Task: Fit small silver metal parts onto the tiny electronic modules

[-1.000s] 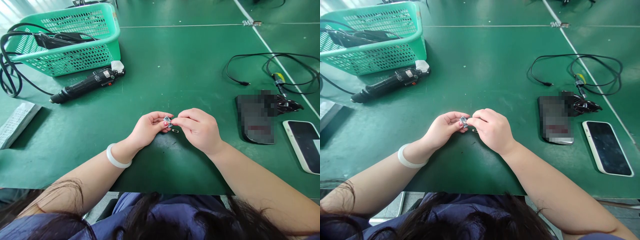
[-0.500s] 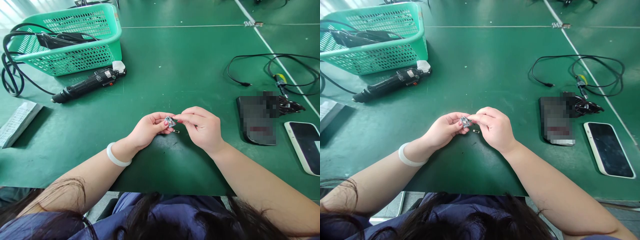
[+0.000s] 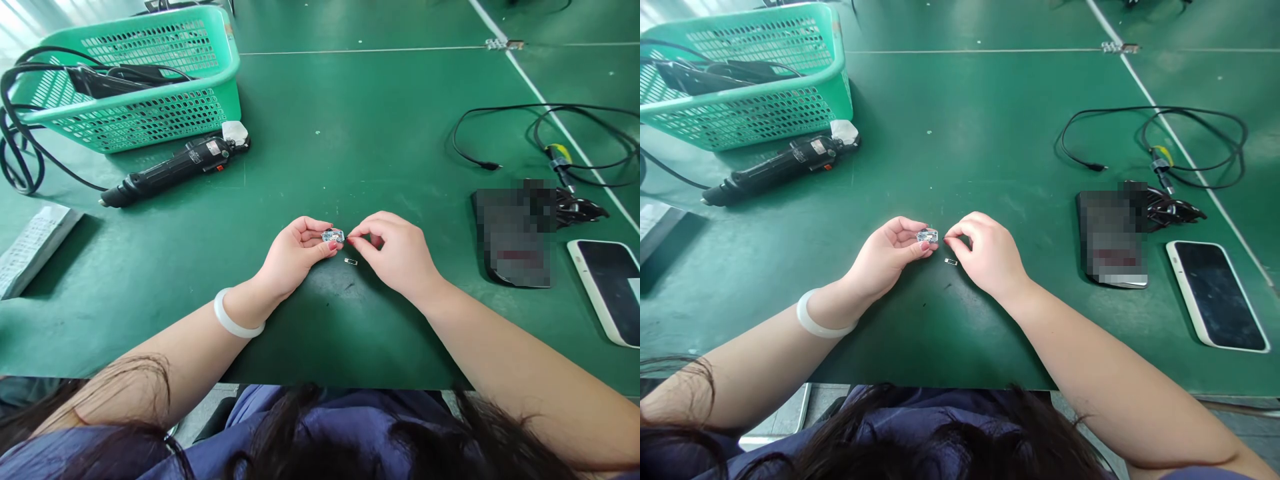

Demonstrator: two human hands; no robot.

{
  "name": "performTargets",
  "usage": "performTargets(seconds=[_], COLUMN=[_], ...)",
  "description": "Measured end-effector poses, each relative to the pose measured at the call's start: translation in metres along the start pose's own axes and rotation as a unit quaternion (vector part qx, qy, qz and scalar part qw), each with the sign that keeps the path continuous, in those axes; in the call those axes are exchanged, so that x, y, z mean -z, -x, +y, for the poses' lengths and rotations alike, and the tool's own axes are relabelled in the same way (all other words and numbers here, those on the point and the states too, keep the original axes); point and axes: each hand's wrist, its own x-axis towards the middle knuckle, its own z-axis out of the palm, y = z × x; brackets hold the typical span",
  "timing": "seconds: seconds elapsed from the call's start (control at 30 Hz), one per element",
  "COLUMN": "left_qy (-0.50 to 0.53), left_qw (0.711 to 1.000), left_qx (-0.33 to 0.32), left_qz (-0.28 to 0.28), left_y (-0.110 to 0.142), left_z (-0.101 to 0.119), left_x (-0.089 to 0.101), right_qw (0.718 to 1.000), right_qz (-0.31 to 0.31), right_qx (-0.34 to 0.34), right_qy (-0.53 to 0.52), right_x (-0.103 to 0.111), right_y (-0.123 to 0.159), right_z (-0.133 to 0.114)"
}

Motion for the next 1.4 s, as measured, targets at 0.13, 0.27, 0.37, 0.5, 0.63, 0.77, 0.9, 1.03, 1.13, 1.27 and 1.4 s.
performTargets(seconds=[0.13, 0.27, 0.37, 0.5, 0.63, 0.77, 0.9, 1.03, 1.13, 1.27, 1.4], left_qy=[-0.020, -0.051, -0.066, -0.086, -0.107, -0.128, -0.144, -0.169, -0.185, -0.182, -0.106], left_qw=[1.000, 0.998, 0.997, 0.996, 0.993, 0.989, 0.986, 0.981, 0.978, 0.980, 0.993], left_qx=[-0.014, -0.019, -0.022, -0.029, -0.048, -0.061, -0.075, -0.087, -0.089, -0.081, -0.050], left_qz=[0.007, 0.019, 0.028, 0.026, 0.032, 0.036, 0.040, 0.036, 0.030, 0.023, 0.008], left_y=[0.001, 0.003, 0.003, 0.004, 0.005, 0.006, 0.007, 0.007, 0.008, 0.009, 0.009], left_z=[0.000, 0.001, 0.002, 0.002, 0.002, 0.003, 0.002, 0.001, 0.001, 0.003, 0.002], left_x=[-0.001, -0.003, -0.003, -0.002, -0.003, -0.004, -0.004, -0.003, -0.003, -0.004, -0.004], right_qw=[0.997, 0.997, 0.997, 0.996, 0.995, 0.994, 0.993, 0.992, 0.991, 0.989, 0.989], right_qz=[0.063, 0.057, 0.059, 0.063, 0.061, 0.063, 0.069, 0.068, 0.064, 0.069, 0.087], right_qx=[0.024, 0.045, 0.047, 0.056, 0.072, 0.077, 0.077, 0.081, 0.081, 0.095, 0.088], right_qy=[-0.031, -0.008, 0.007, 0.023, 0.039, 0.051, 0.060, 0.072, 0.082, 0.092, 0.085], right_x=[0.003, 0.002, 0.001, 0.000, 0.000, 0.000, 0.000, 0.000, 0.000, 0.001, 0.003], right_y=[0.004, 0.006, 0.006, 0.007, 0.009, 0.010, 0.010, 0.012, 0.013, 0.013, 0.012], right_z=[-0.007, -0.009, -0.009, -0.009, -0.009, -0.010, -0.011, -0.012, -0.012, -0.013, -0.015])
